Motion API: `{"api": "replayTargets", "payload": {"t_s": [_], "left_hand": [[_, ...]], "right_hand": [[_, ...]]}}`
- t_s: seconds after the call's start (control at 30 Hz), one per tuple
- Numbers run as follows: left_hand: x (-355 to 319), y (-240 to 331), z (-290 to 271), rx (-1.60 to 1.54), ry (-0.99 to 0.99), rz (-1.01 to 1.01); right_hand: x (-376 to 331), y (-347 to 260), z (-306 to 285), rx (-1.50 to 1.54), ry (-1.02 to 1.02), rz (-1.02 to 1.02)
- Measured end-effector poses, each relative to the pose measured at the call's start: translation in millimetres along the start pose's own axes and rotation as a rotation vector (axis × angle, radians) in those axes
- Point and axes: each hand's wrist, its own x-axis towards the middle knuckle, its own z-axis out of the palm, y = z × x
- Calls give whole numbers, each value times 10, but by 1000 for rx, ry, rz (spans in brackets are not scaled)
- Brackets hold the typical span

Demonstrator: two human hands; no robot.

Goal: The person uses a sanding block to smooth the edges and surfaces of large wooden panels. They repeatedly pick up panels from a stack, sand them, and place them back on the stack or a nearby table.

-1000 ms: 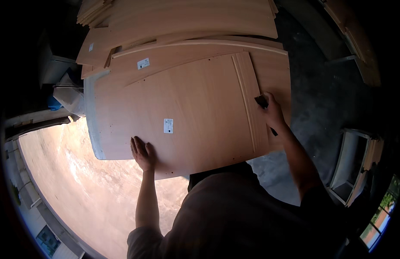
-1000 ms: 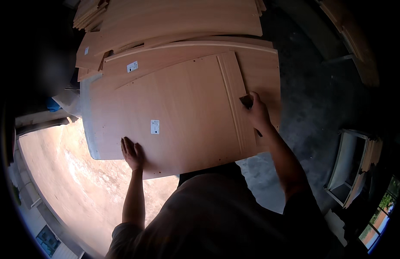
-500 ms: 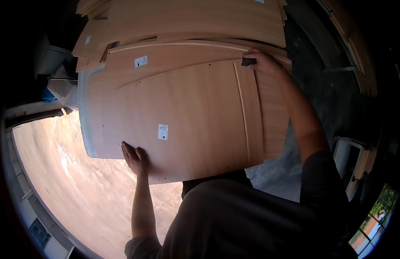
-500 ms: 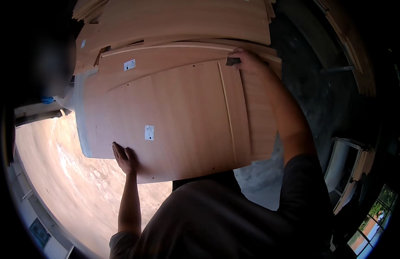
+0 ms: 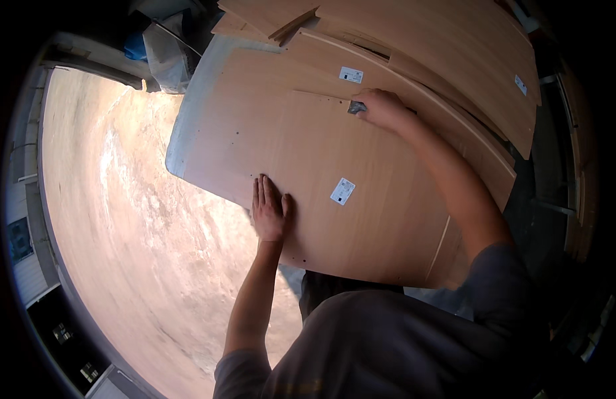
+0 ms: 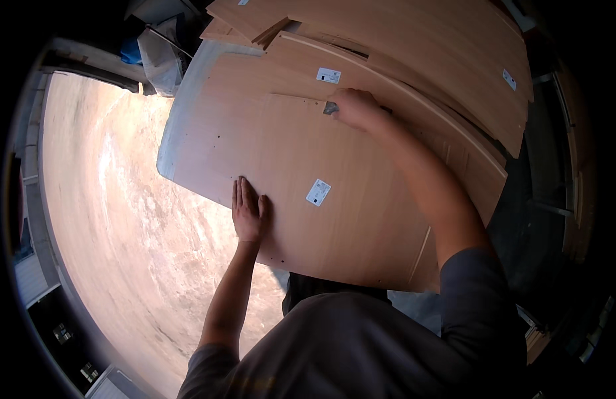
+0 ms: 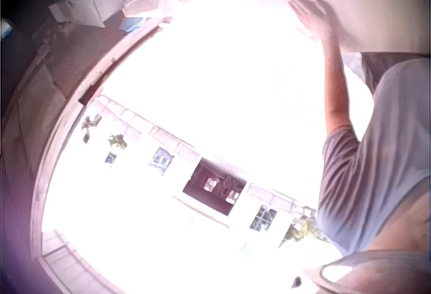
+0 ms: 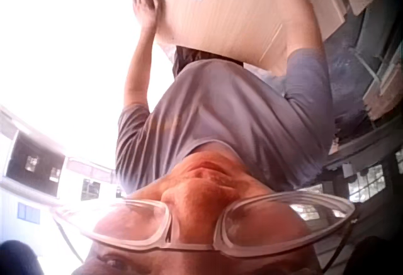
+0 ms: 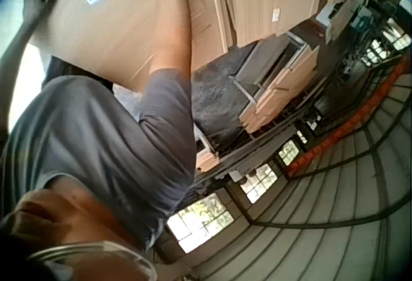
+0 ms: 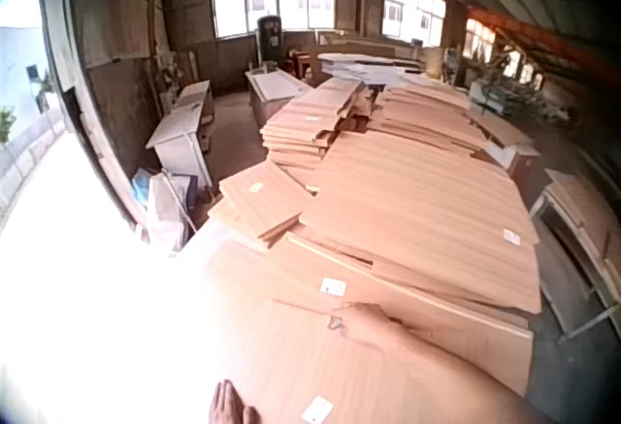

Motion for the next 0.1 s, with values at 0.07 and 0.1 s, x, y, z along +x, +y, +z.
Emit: {"api": "replayTargets", "payload": {"t_s": [0.07, 0.1], "left_hand": [[13, -6, 24, -12, -21, -30], [5, -43, 32, -30, -43, -49]], "right_hand": [[553, -464, -12, -25, -48, 2], [888, -676, 41, -33, -83, 6]]}}
